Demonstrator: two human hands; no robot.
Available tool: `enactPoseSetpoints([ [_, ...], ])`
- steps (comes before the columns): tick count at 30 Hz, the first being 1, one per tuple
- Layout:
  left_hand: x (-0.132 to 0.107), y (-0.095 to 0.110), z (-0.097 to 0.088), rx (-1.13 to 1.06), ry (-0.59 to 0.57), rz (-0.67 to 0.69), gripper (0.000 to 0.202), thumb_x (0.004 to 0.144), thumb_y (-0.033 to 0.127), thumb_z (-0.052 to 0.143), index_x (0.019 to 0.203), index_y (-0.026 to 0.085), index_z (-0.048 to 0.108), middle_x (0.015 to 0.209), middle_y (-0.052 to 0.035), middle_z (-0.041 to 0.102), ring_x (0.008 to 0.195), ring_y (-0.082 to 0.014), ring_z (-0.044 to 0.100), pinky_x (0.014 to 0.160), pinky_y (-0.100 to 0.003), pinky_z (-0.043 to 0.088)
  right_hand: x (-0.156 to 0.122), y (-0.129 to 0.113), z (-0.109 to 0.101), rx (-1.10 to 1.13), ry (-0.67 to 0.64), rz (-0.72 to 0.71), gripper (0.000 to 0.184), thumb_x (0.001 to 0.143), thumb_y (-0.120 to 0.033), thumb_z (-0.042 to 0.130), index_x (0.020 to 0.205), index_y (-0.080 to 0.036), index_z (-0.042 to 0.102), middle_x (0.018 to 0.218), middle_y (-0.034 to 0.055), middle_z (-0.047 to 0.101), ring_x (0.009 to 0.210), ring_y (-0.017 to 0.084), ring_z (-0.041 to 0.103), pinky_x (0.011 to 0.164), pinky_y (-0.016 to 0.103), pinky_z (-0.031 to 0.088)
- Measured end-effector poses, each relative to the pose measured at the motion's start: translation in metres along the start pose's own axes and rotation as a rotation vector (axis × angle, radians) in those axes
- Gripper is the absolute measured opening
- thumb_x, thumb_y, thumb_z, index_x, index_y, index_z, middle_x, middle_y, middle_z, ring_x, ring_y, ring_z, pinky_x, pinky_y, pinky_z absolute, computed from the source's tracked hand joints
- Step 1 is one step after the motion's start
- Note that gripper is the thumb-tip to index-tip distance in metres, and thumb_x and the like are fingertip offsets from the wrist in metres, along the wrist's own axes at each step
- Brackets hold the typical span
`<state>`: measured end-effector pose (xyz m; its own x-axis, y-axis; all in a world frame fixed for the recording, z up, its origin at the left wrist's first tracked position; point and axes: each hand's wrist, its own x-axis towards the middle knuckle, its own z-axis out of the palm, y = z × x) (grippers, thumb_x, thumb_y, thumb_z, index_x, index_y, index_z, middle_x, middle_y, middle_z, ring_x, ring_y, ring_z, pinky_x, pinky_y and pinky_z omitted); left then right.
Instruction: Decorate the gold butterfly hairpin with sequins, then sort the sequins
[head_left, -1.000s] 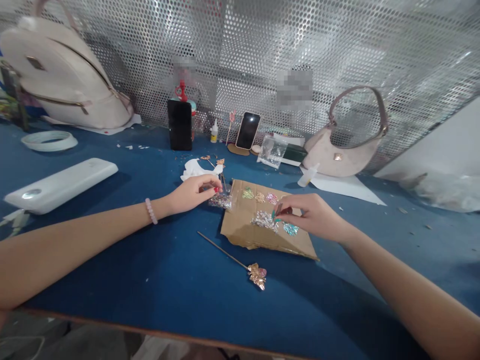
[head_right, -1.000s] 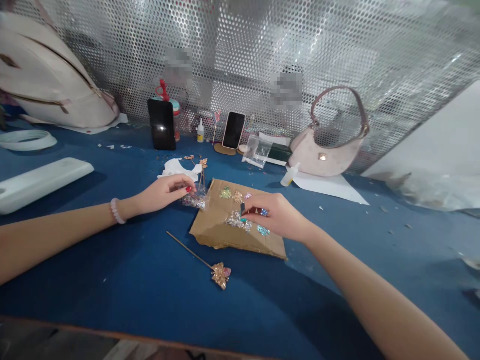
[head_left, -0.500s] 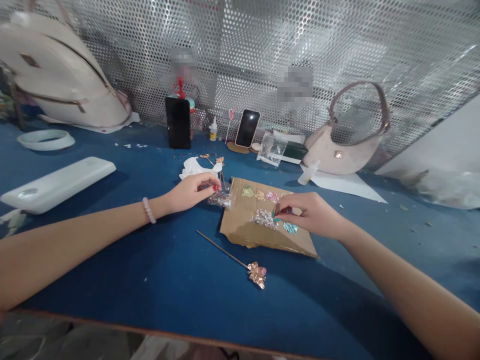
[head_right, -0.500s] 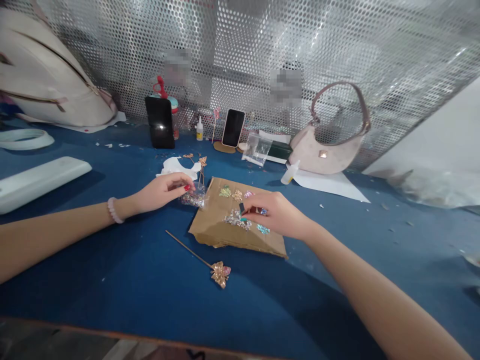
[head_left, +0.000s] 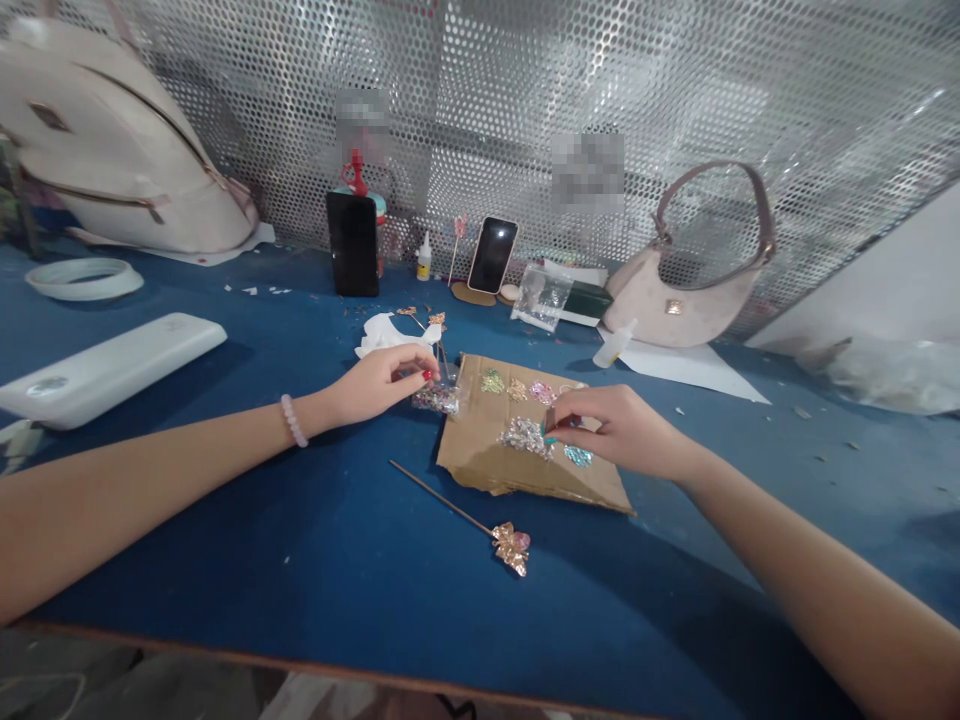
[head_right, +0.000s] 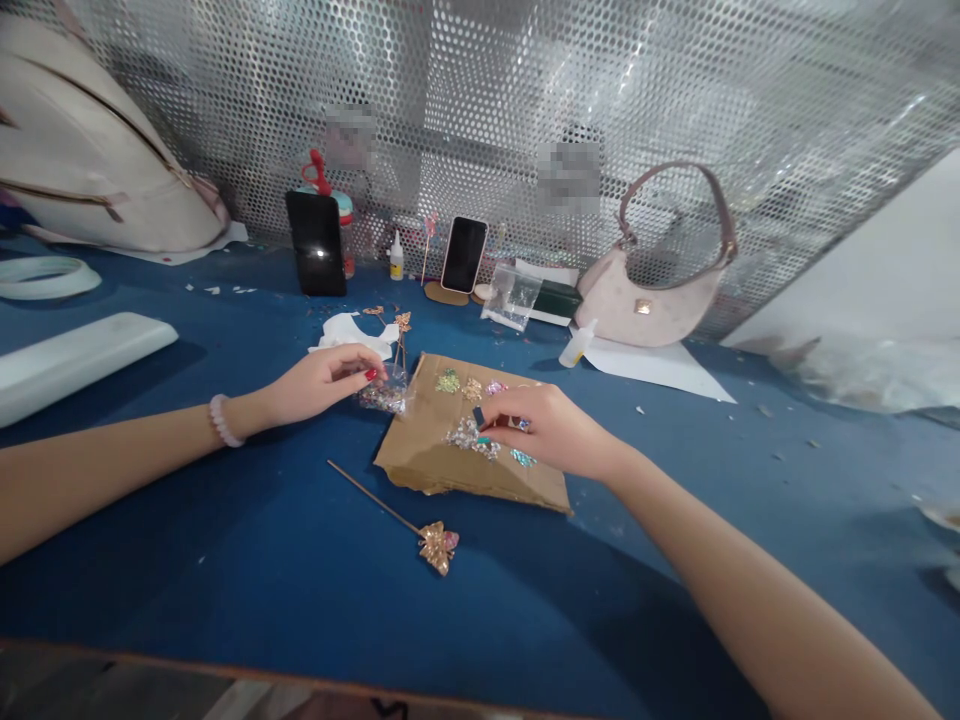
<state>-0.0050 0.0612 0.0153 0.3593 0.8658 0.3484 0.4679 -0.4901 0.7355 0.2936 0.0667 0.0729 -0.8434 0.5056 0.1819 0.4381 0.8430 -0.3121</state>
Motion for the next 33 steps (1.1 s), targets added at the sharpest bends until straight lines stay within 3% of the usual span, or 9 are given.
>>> enactPoseSetpoints([
  [20,0.0001,-0.0023,0.0006,-0.005,-0.002,0.017,0.020,0.082,0.028,0.046,0.093,0.017,0.058,0.094,-0.0041,0.060,0.081,-0.0143,0.058,0.072,-0.027,0.048,-0.0028,-0.0010,0.0026,-0.043,-0.004,-0.040,0.016,0.087,-0.028,0.050,0.079,-0.021,0.062,0.073,0.0024,0.067,0.066,0.013,0.059,0.062,0.029,0.045],
  [33,0.0004,-0.0018,0.0007,-0.021,-0.013,0.016,0.018,0.082,0.027,0.046,0.094,0.018,0.057,0.095,-0.0039,0.060,0.084,-0.0149,0.059,0.076,-0.029,0.047,0.0030,0.0031,-0.0053,-0.050,0.071,-0.027,0.018,0.086,-0.032,0.051,0.073,-0.022,0.059,0.069,0.0013,0.064,0.058,0.012,0.056,0.054,0.026,0.042],
])
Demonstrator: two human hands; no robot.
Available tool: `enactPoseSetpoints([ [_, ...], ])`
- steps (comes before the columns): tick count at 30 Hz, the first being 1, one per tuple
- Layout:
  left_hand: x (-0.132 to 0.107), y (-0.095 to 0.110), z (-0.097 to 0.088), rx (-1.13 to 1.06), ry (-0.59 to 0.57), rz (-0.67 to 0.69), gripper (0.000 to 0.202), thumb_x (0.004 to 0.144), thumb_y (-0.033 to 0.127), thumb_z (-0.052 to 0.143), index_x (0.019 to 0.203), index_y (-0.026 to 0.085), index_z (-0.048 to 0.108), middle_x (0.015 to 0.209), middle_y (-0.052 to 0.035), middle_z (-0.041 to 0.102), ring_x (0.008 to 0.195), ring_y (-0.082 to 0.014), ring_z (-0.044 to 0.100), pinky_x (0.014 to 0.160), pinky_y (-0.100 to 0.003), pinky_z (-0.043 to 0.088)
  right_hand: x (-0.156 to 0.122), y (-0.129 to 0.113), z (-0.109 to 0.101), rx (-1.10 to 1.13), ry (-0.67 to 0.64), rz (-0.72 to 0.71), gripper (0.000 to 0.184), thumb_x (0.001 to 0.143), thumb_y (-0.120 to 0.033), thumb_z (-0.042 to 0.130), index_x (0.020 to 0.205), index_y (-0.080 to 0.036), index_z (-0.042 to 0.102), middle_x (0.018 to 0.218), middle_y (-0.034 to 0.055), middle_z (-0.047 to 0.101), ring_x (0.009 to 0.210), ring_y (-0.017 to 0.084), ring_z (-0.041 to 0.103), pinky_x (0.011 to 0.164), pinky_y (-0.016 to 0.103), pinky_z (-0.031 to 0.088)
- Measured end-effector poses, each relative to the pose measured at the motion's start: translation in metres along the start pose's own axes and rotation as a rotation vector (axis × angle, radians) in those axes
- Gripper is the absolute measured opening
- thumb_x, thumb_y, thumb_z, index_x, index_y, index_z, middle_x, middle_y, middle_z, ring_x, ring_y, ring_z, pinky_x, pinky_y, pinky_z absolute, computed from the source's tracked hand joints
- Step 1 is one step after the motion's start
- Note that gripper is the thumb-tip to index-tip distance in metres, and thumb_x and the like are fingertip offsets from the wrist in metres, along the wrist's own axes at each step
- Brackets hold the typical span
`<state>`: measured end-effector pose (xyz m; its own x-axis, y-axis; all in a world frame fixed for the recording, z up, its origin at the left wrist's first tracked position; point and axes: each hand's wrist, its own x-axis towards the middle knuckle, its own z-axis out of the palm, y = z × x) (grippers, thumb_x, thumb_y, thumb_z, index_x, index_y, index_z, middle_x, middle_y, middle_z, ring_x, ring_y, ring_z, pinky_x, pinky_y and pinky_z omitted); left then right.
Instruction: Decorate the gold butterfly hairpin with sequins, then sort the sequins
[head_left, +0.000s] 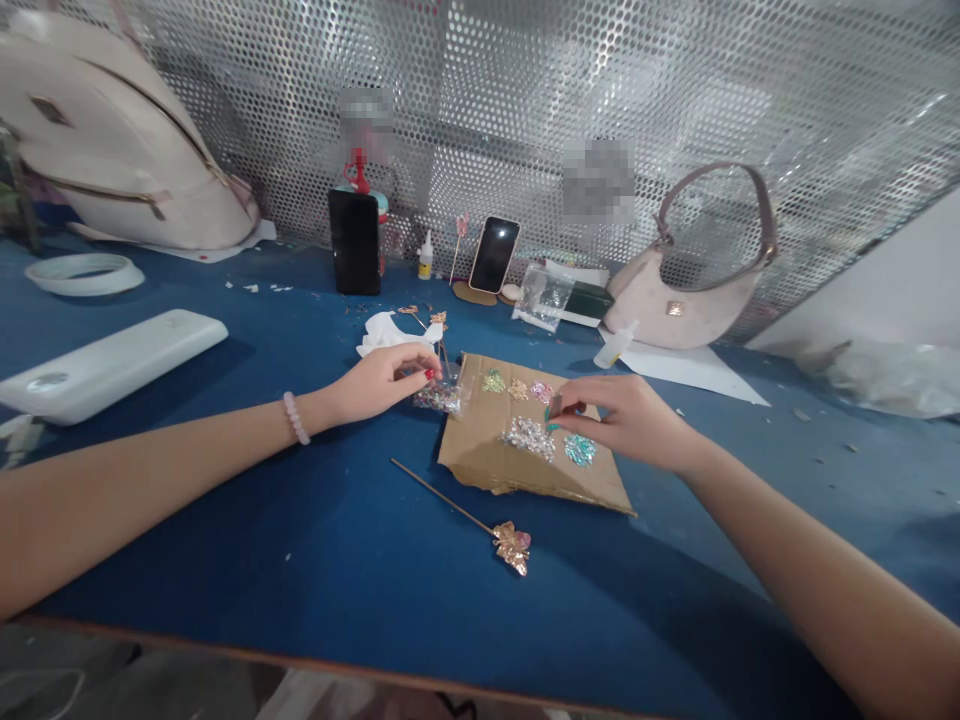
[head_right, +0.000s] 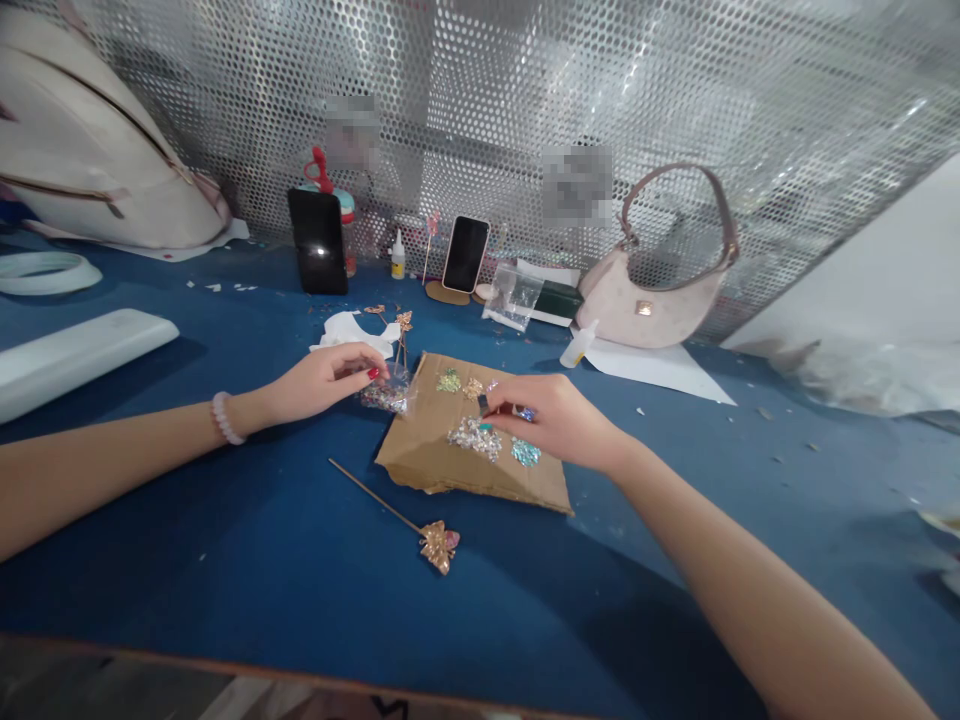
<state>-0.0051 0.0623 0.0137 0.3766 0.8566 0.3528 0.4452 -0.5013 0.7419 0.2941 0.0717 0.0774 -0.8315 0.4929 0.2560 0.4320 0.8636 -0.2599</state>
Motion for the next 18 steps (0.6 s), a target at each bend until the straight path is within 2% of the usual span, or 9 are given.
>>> enactPoseSetpoints([
  [4,-0.001,0.001,0.000,-0.003,0.005,-0.002,0.019,0.082,0.027,0.046,0.093,0.017,0.057,0.094,-0.0041,0.060,0.083,-0.0151,0.059,0.074,-0.029,0.048,0.015,0.009,-0.002,-0.014,0.056,0.081,0.017,0.084,-0.033,0.053,0.073,-0.022,0.059,0.068,0.0008,0.065,0.057,0.012,0.056,0.053,0.026,0.042],
  [11,-0.001,0.000,-0.001,0.019,0.003,-0.009,0.019,0.083,0.027,0.045,0.094,0.018,0.058,0.097,-0.0033,0.059,0.086,-0.0154,0.058,0.075,-0.029,0.048,0.046,0.031,0.003,-0.053,0.103,0.134,0.015,0.079,-0.031,0.054,0.070,-0.020,0.056,0.068,0.0012,0.064,0.059,0.012,0.055,0.055,0.025,0.042],
  [18,-0.002,-0.003,-0.001,-0.004,-0.004,0.005,0.018,0.085,0.027,0.046,0.096,0.019,0.057,0.100,-0.0031,0.060,0.088,-0.0149,0.059,0.077,-0.029,0.048,0.044,0.036,0.005,-0.036,0.080,0.180,0.012,0.079,-0.028,0.055,0.071,-0.020,0.058,0.068,0.0009,0.063,0.061,0.012,0.056,0.054,0.025,0.041],
])
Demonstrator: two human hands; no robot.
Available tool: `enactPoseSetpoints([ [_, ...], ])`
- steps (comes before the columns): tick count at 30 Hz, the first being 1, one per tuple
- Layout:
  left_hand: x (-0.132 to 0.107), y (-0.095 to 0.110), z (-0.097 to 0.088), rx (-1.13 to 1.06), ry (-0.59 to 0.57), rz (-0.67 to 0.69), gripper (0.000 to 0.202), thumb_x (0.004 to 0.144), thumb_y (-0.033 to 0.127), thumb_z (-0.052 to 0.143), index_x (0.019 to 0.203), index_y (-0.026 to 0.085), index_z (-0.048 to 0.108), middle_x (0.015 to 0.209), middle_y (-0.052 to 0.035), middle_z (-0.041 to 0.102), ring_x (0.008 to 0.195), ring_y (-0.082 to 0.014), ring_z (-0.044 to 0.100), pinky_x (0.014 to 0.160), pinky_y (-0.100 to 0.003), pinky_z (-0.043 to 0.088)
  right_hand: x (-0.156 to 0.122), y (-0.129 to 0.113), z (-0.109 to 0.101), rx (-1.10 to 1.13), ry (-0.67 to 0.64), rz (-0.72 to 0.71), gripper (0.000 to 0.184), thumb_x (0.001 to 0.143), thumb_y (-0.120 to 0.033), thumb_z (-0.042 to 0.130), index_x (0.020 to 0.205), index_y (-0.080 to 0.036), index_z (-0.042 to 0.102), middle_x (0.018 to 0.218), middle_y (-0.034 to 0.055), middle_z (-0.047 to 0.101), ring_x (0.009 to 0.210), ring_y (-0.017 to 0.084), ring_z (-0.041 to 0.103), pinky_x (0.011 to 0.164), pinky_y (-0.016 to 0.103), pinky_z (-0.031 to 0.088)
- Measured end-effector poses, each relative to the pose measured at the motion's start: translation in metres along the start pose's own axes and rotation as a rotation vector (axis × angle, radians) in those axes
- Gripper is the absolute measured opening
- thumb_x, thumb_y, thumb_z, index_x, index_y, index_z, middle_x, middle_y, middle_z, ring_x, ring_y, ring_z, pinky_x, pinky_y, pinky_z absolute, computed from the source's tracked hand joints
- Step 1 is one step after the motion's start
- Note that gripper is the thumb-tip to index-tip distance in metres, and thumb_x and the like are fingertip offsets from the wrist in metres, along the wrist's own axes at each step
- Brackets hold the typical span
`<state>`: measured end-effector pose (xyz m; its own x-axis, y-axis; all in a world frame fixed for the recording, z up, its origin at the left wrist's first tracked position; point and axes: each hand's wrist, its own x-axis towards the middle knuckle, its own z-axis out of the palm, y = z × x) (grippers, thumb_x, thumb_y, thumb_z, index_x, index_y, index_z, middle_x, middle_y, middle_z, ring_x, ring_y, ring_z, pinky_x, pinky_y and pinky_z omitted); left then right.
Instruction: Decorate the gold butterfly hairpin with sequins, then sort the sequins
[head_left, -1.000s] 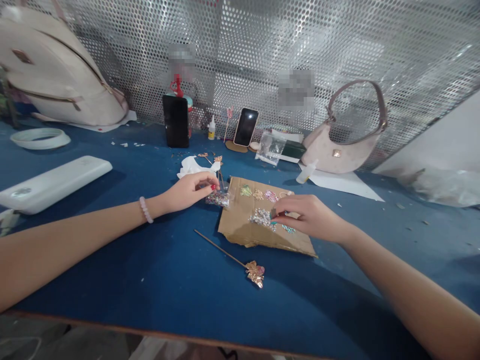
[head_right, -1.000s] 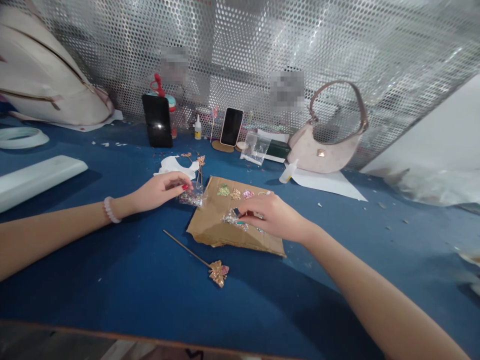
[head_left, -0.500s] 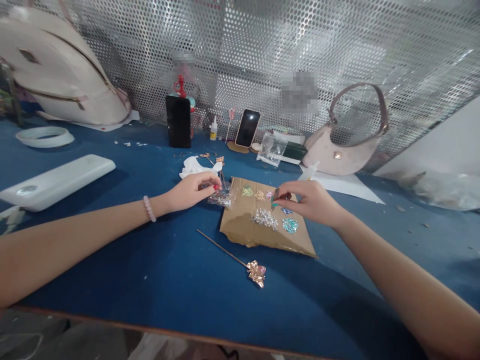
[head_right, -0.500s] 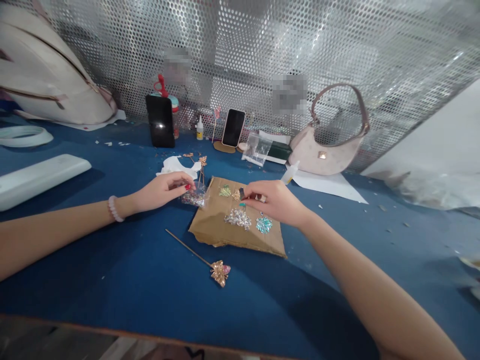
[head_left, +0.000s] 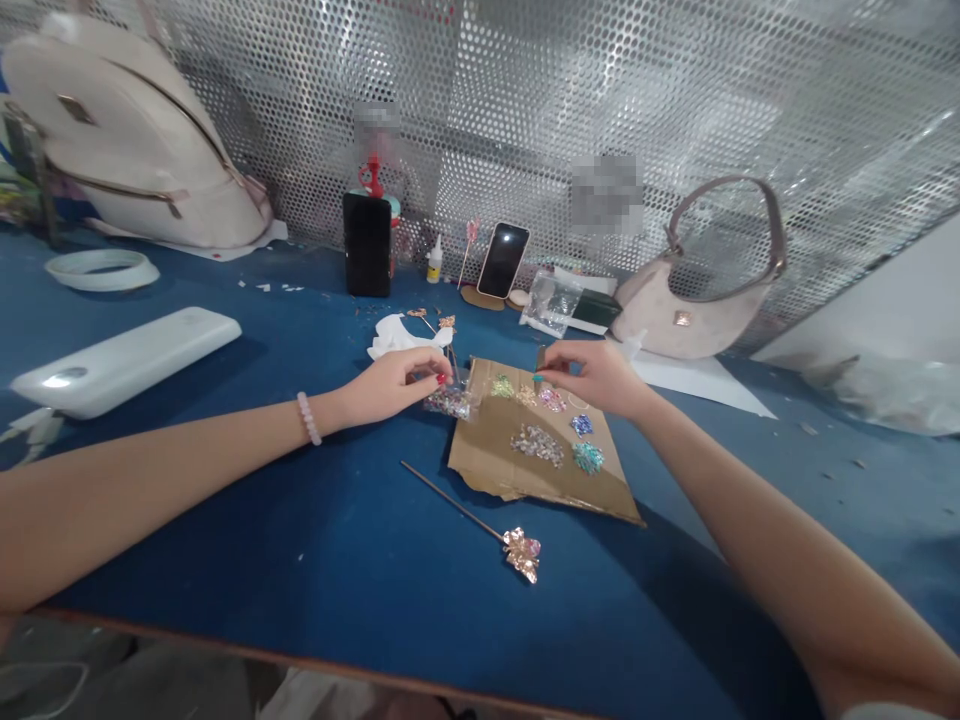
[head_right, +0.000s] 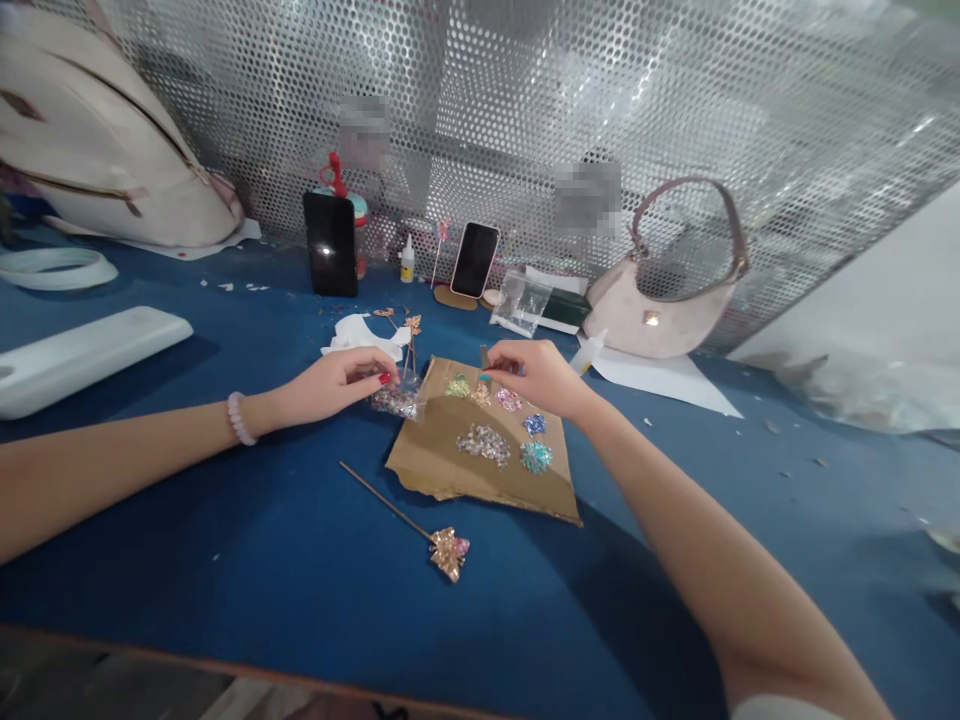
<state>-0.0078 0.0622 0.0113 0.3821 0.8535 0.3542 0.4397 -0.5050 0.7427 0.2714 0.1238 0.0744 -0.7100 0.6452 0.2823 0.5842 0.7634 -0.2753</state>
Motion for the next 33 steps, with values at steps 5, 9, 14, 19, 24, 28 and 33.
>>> enactPoseSetpoints([
  [5,0.001,0.001,-0.001,-0.003,-0.001,0.006,0.016,0.085,0.025,0.046,0.095,0.019,0.057,0.098,-0.0025,0.060,0.086,-0.0138,0.059,0.074,-0.026,0.048,-0.024,-0.011,-0.006,0.036,-0.033,-0.008,0.016,0.082,-0.031,0.054,0.072,-0.020,0.059,0.068,0.0014,0.064,0.060,0.012,0.057,0.054,0.024,0.043],
  [9,0.000,0.001,0.000,-0.007,-0.009,-0.001,0.016,0.084,0.026,0.046,0.094,0.018,0.057,0.095,-0.0027,0.059,0.083,-0.0135,0.059,0.072,-0.026,0.047,-0.049,-0.025,-0.008,0.034,-0.034,-0.068,0.014,0.084,-0.028,0.048,0.079,-0.021,0.059,0.077,0.0036,0.066,0.069,0.014,0.060,0.061,0.026,0.046],
  [14,0.000,0.003,0.000,0.016,-0.011,-0.001,0.018,0.084,0.027,0.046,0.095,0.018,0.056,0.096,-0.0036,0.060,0.082,-0.0138,0.059,0.071,-0.026,0.048,-0.078,-0.036,-0.010,-0.049,0.056,0.105,0.014,0.086,-0.028,0.042,0.082,-0.020,0.053,0.072,0.0025,0.065,0.058,0.013,0.058,0.056,0.025,0.043],
  [19,0.002,0.005,0.000,0.041,0.002,0.021,0.019,0.083,0.028,0.045,0.093,0.017,0.056,0.096,-0.0042,0.060,0.084,-0.0143,0.059,0.075,-0.028,0.048,-0.091,-0.045,-0.005,-0.259,-0.260,0.315,0.016,0.084,-0.024,0.039,0.086,-0.021,0.055,0.052,-0.0031,0.058,0.046,0.012,0.051,0.048,0.023,0.032],
  [24,0.002,0.006,0.001,0.048,0.013,0.027,0.020,0.083,0.029,0.045,0.094,0.017,0.056,0.099,-0.0051,0.060,0.088,-0.0159,0.059,0.078,-0.030,0.048,-0.091,-0.053,0.003,-0.440,-0.373,0.376,0.024,0.082,-0.022,0.039,0.059,-0.019,0.043,0.046,-0.0022,0.047,0.042,0.010,0.042,0.045,0.023,0.021],
  [28,0.001,0.005,0.002,0.046,0.010,0.023,0.020,0.083,0.029,0.045,0.094,0.018,0.057,0.099,-0.0047,0.060,0.089,-0.0161,0.059,0.079,-0.031,0.048,-0.090,-0.055,0.006,-0.475,-0.395,0.403,0.030,0.082,-0.022,0.039,0.053,-0.018,0.034,0.044,-0.0027,0.039,0.041,0.009,0.034,0.045,0.024,0.018],
  [33,0.001,0.004,0.001,0.052,0.007,0.025,0.019,0.084,0.029,0.045,0.094,0.018,0.057,0.099,-0.0044,0.060,0.089,-0.0157,0.059,0.080,-0.030,0.048,-0.088,-0.056,0.009,-0.510,-0.406,0.401,0.029,0.081,-0.019,0.039,0.052,-0.018,0.037,0.044,-0.0031,0.033,0.042,0.009,0.031,0.046,0.025,0.017],
])
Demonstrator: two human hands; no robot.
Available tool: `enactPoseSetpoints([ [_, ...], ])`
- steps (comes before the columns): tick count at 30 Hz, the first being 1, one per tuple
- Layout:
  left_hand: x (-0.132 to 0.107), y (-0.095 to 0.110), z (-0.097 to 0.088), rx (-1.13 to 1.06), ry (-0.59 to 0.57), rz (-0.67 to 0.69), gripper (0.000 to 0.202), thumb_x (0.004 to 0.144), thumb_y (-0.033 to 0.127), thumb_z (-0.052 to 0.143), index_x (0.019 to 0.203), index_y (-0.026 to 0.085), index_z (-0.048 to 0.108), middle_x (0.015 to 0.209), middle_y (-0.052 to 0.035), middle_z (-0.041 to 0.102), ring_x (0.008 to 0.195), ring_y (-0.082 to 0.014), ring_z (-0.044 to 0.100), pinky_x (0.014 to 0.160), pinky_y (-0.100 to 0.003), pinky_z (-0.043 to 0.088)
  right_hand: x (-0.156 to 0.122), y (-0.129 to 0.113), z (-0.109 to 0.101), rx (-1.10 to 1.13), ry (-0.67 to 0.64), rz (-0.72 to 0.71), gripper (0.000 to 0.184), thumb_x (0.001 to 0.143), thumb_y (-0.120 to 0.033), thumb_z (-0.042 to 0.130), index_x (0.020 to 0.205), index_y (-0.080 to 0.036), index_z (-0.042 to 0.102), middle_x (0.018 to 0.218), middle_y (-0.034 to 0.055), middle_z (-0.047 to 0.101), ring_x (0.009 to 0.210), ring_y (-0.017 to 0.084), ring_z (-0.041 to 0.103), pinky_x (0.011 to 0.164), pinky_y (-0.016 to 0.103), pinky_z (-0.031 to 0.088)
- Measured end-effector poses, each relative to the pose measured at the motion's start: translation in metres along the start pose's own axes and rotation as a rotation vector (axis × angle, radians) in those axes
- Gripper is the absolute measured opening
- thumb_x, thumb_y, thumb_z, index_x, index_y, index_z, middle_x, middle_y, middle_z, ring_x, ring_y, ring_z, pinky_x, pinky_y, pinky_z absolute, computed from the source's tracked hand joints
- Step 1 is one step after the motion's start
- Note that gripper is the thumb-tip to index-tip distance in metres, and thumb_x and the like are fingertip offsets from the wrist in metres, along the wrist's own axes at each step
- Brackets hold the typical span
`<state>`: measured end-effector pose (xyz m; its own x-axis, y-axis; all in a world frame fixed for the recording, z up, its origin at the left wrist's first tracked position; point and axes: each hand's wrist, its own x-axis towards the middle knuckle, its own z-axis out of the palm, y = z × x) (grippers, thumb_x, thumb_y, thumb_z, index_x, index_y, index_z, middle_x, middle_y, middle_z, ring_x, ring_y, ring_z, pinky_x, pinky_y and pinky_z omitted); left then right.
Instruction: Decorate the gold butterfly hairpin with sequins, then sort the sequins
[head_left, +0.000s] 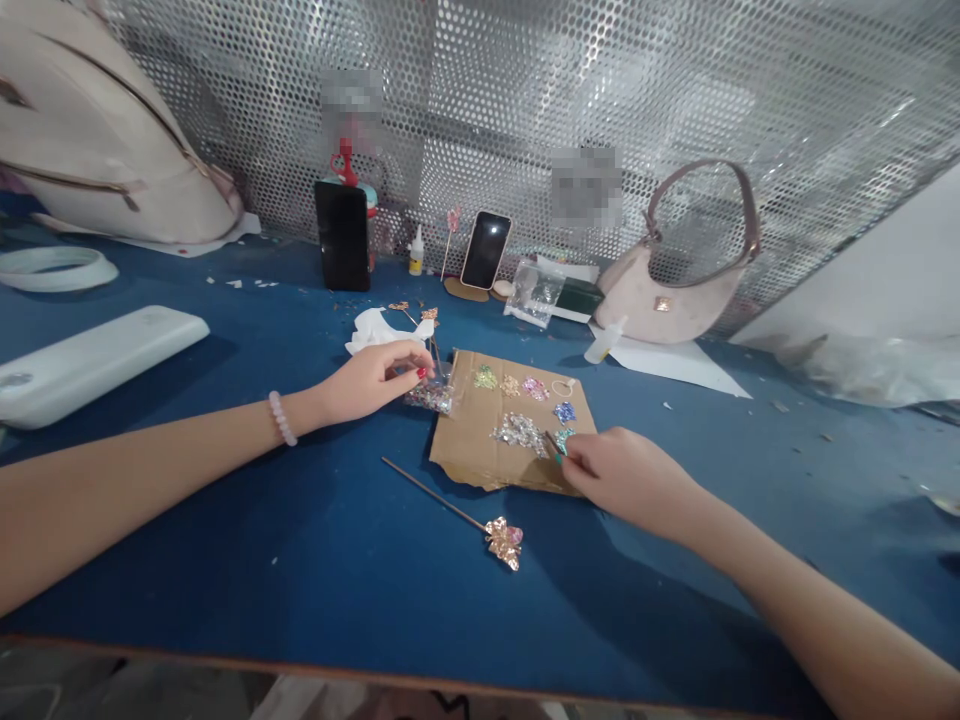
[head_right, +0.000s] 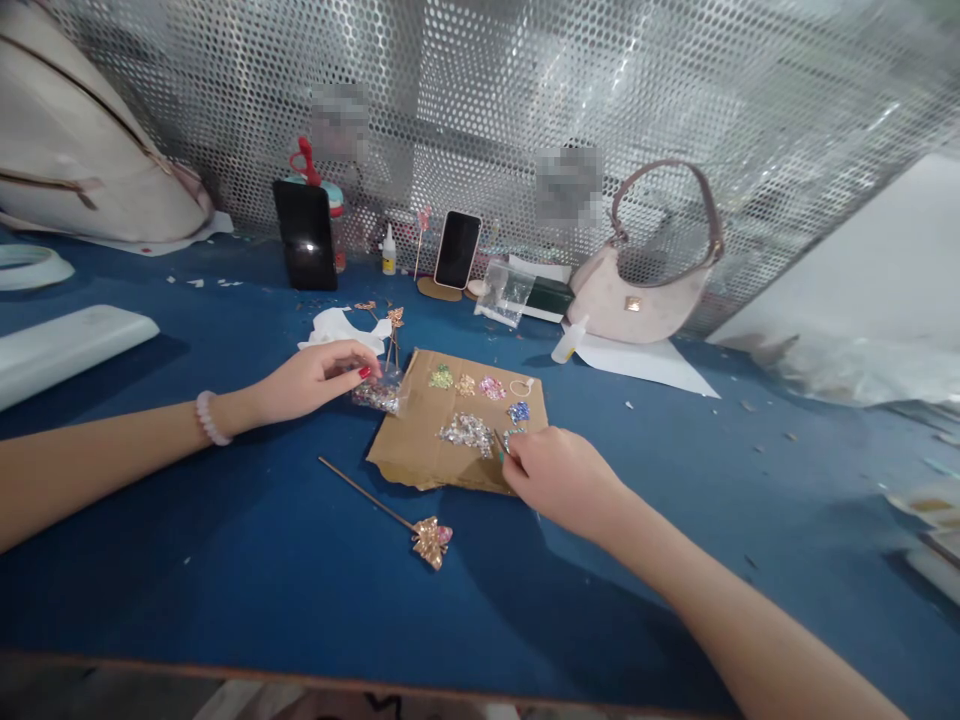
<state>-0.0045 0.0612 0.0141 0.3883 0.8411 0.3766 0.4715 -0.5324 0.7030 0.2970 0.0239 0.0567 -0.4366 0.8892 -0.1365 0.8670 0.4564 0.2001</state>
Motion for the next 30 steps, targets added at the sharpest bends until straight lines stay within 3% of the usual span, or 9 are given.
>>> enactPoseSetpoints([
  [11,0.001,0.002,0.000,0.007,-0.008,-0.013,0.020,0.084,0.029,0.045,0.095,0.018,0.056,0.100,-0.0049,0.060,0.087,-0.0155,0.059,0.077,-0.029,0.048,0.003,-0.010,-0.007,0.110,-0.042,-0.054,0.026,0.079,-0.016,0.041,0.053,-0.018,0.041,0.048,-0.0011,0.045,0.046,0.010,0.039,0.046,0.024,0.021],
  [18,0.000,0.000,0.000,-0.018,-0.016,-0.011,0.020,0.084,0.029,0.045,0.096,0.017,0.056,0.101,-0.0054,0.059,0.090,-0.0157,0.058,0.079,-0.030,0.047,0.012,-0.002,-0.010,0.097,-0.003,0.003,0.031,0.081,-0.020,0.038,0.052,-0.019,0.031,0.046,-0.0025,0.038,0.044,0.010,0.035,0.047,0.024,0.021],
  [30,0.001,0.001,0.000,-0.011,-0.020,-0.013,0.019,0.084,0.027,0.045,0.096,0.018,0.056,0.099,-0.0049,0.060,0.086,-0.0150,0.059,0.073,-0.028,0.048,0.015,-0.007,-0.009,0.057,-0.045,-0.103,0.031,0.085,-0.019,0.035,0.054,-0.018,0.037,0.051,-0.0008,0.045,0.048,0.011,0.042,0.048,0.024,0.023],
])
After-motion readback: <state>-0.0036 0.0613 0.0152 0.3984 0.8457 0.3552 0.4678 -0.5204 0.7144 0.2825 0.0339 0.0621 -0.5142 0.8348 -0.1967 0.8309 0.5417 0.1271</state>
